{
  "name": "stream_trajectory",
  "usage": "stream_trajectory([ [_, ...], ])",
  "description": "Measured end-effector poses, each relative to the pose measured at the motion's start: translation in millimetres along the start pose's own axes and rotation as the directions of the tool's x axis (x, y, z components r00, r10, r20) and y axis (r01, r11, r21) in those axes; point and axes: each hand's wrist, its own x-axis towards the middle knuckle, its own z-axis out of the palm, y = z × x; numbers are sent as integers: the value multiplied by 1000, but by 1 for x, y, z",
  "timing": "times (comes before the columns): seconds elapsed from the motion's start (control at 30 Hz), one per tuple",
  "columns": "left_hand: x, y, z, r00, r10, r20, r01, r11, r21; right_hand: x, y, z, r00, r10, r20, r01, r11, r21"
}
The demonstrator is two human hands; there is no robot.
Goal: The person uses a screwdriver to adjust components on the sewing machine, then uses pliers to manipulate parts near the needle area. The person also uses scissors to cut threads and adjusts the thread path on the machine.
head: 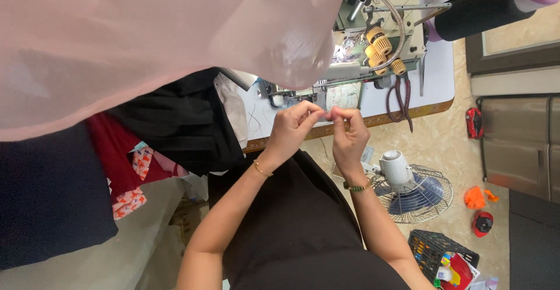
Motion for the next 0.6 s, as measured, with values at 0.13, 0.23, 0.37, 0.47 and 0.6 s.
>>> stream_trajectory([
  [0.13, 5, 0, -9, 994, -87, 73, 92, 994, -58, -11, -13, -3, 990, 138, 35, -141, 987, 75],
  [0.23, 9, -6, -8, 997, -3, 79, 12, 995, -103, -14, -17, -6, 973, 207, 104, -222, 961, 162],
  [0.37, 10, -14, -4, 996, 90, 18, -89, 995, -45, -9, -19, -8, 968, 232, 100, -250, 937, 243],
  [0.47, 8, 2, -2, 977, 203, -65, -196, 976, 92, 2, -28, -9, 983, 177, 52, -184, 961, 205],
  [0.6, 3, 33, -1, 953, 302, -30, -294, 943, 156, 12, -45, -12, 999, -38, 22, 41, 988, -149],
])
